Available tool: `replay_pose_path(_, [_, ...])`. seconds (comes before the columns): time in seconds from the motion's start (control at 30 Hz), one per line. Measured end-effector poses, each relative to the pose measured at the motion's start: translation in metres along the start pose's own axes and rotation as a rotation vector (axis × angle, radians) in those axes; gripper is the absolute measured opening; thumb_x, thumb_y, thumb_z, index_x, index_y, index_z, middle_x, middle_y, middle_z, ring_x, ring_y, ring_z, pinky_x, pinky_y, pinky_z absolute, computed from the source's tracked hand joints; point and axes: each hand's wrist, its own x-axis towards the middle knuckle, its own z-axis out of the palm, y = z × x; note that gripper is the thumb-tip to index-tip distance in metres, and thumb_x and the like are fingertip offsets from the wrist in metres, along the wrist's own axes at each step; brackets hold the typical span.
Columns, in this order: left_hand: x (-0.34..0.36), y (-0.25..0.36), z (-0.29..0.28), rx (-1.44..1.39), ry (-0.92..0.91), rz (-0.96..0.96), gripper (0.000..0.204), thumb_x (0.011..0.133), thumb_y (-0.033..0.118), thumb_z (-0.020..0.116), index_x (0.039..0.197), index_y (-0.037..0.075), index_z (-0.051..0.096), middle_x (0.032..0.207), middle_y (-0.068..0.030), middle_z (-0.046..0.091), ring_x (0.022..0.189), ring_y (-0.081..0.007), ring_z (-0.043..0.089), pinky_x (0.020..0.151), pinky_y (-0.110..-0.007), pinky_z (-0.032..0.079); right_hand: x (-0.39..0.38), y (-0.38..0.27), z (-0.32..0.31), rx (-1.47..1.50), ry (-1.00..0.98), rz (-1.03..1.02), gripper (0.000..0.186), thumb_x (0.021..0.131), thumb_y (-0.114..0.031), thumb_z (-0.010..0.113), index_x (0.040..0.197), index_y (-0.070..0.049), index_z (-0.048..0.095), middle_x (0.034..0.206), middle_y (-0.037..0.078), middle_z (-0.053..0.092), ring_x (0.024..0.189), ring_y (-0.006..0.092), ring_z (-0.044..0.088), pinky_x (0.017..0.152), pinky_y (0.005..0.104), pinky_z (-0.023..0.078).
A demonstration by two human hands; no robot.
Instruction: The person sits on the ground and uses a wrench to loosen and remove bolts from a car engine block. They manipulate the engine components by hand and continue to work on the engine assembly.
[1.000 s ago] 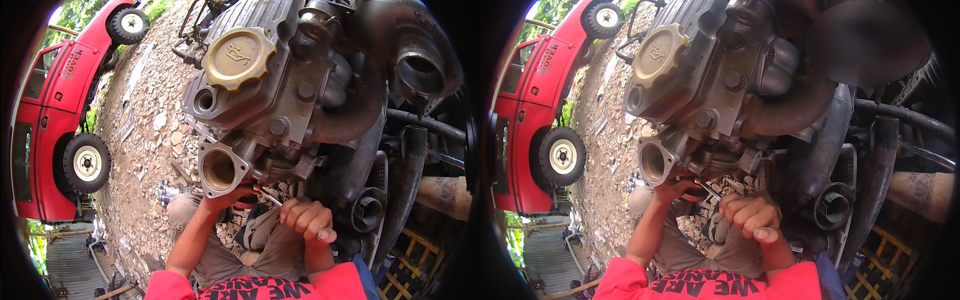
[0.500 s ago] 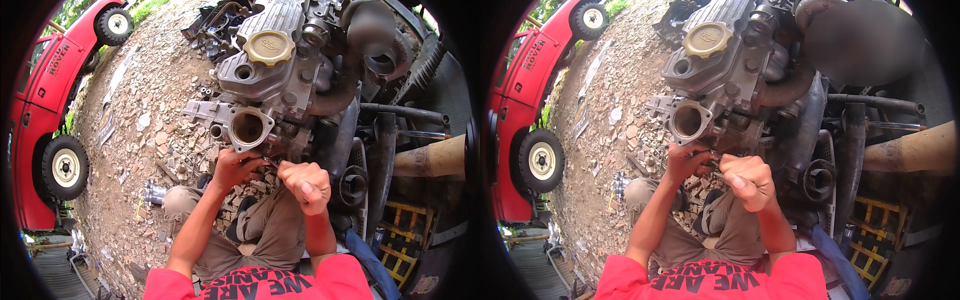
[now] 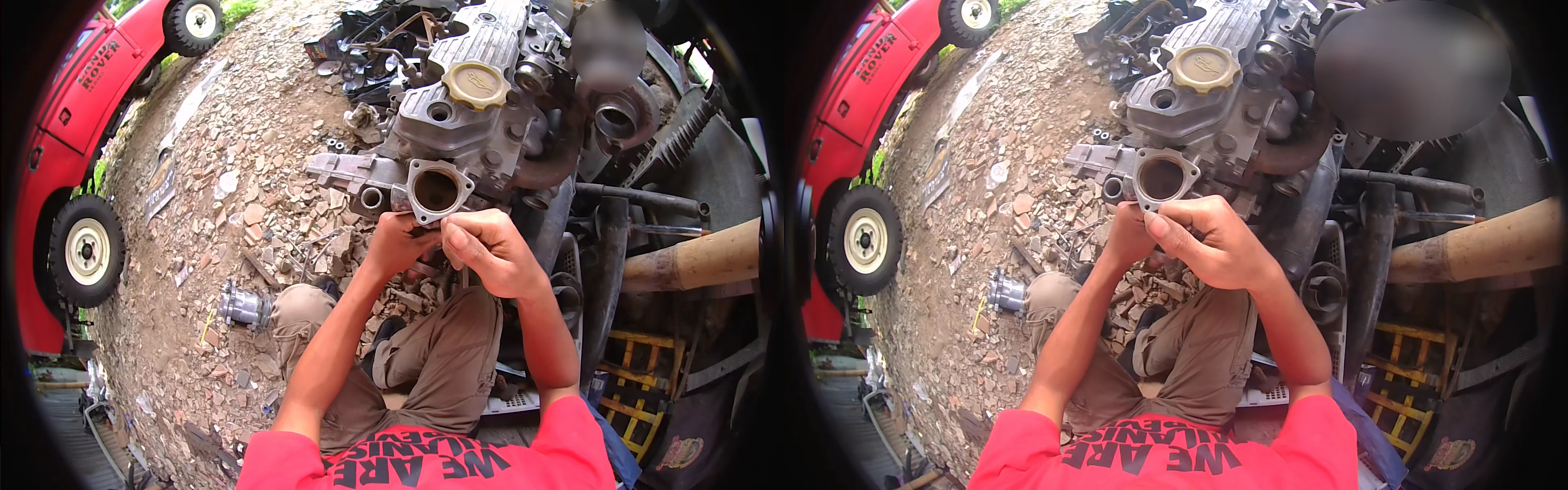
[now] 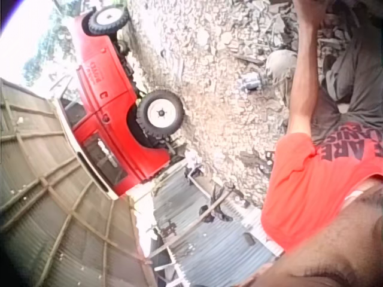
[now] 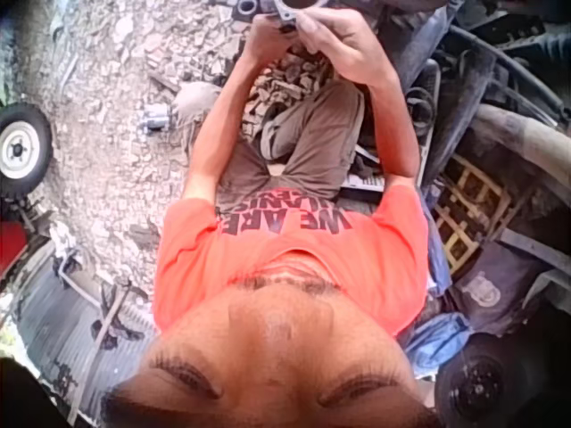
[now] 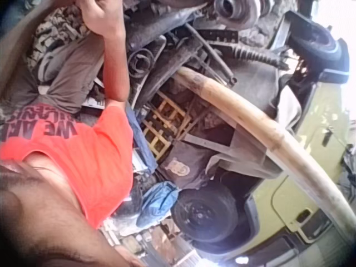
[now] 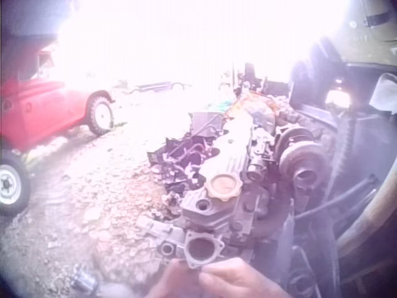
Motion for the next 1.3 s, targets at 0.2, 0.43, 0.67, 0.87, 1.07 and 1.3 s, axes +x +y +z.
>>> replay_pose_path(0.2, [0.001,-0.002,0.004,0.036,0.053,-0.005,0.016,0.076,0.008,0.079,0.087,0.000,0.070,0.064,-0.0053,0.066,0.055,-0.0076,0.057,0.051,-0.028,0.048,-0.013,0.012,-0.018,-0.144,-0.185,-0.183,0.043,0.097,-0.019,0.060,0.059,-0.001,0.050,0.051,0.006,0.044,0.047,0.0203,0.040,0.050,0.0341,0.035])
replay_pose_path(0.43, [0.006,0.005,0.002,0.182,0.073,0.026,0.022,0.067,0.007,0.082,0.087,0.006,0.073,0.075,-0.0034,0.071,0.063,-0.0105,0.064,0.058,-0.028,0.051,-0.020,0.026,-0.021,-0.077,-0.098,-0.363,0.037,0.090,-0.016,0.066,0.060,-0.004,0.047,0.054,0.010,0.042,0.051,0.0291,0.043,0.053,0.0374,0.035])
replay_pose_path(0.67, [-0.012,-0.005,-0.004,0.226,0.003,-0.048,0.027,0.065,-0.002,0.083,0.090,-0.002,0.071,0.088,-0.0081,0.072,0.078,-0.0170,0.067,0.069,-0.032,0.054,-0.065,0.088,-0.036,0.442,-0.037,-0.642,0.043,0.082,-0.008,0.062,0.052,-0.007,0.031,0.054,0.004,0.031,0.052,0.0247,0.034,0.058,0.0396,0.032])
replay_pose_path(0.87, [-0.014,0.000,0.001,0.310,0.035,0.073,0.022,0.069,-0.007,0.077,0.090,-0.003,0.070,0.089,-0.0078,0.069,0.080,-0.0149,0.066,0.070,-0.028,0.055,-0.081,0.118,-0.029,0.758,0.105,-0.621,0.046,0.082,-0.019,0.058,0.048,-0.009,0.029,0.047,0.002,0.029,0.046,0.0208,0.032,0.064,0.0397,0.039])
replay_pose_path(1.07, [-0.014,0.000,0.010,0.075,0.108,-0.106,0.020,0.071,-0.002,0.083,0.087,-0.002,0.070,0.084,-0.0031,0.068,0.071,-0.0077,0.061,0.063,-0.026,0.052,-0.083,0.112,-0.025,0.753,0.224,-0.549,0.048,0.084,-0.023,0.056,0.047,-0.011,0.027,0.043,0.001,0.030,0.042,0.0184,0.029,0.061,0.0382,0.037])
replay_pose_path(1.3, [0.004,0.001,-0.002,0.015,-0.111,-0.052,0.010,0.078,0.000,0.078,0.085,-0.002,0.071,0.068,-0.0012,0.065,0.060,-0.0068,0.058,0.055,-0.024,0.047,-0.073,0.084,-0.014,0.651,0.362,-0.490,0.046,0.089,-0.015,0.046,0.050,-0.012,0.021,0.042,0.000,0.026,0.043,0.0149,0.019,0.058,0.0365,0.028])
